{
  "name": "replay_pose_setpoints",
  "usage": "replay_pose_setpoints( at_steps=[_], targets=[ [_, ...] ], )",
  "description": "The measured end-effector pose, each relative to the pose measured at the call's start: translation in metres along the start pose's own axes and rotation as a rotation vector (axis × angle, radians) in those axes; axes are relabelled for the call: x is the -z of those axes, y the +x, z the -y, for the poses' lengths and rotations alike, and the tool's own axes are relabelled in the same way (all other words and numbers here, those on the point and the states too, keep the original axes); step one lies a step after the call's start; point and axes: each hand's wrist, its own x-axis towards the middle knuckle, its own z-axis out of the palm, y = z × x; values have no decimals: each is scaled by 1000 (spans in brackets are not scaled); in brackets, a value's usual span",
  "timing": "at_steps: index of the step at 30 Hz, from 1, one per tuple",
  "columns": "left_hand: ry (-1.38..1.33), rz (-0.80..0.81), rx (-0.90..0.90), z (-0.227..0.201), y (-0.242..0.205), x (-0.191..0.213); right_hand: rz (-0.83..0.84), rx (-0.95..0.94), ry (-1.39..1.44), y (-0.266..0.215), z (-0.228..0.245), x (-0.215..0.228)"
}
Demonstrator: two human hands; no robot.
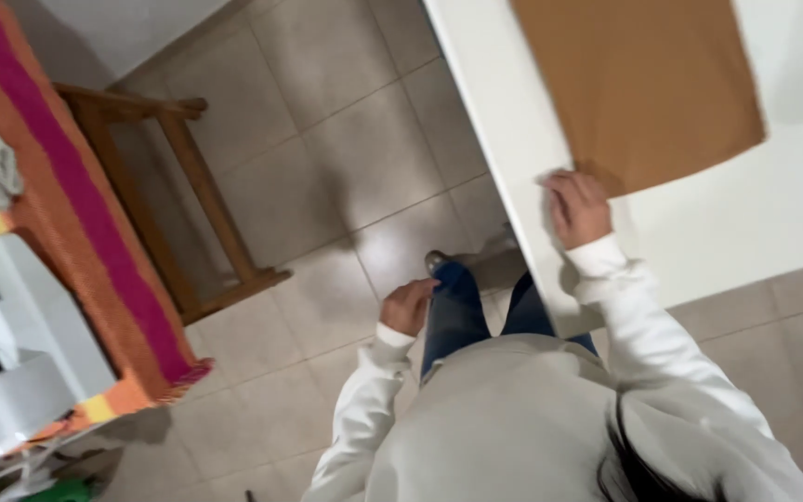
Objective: Folding brown pants and a grey sweatshirt on a workshop table.
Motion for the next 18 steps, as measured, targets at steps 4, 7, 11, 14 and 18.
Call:
replay_pose_setpoints(
  at_steps=[4,7,11,14,18],
  targets=[
    [18,-46,166,47,16,107,-102,-43,-211,2,20,-29],
    [-30,-77,235,75,71,144,-131,-50,-301,-2,16,-38],
    [-9,-67,40,75,191,163,-183,-39,-300,12,22,-37],
    [40,-23,-245,54,278,173,-209,-81,-299,24,39,-42],
    [62,133,-263,52,392,179,-300,-226,-332,47,46,-52]
  ],
)
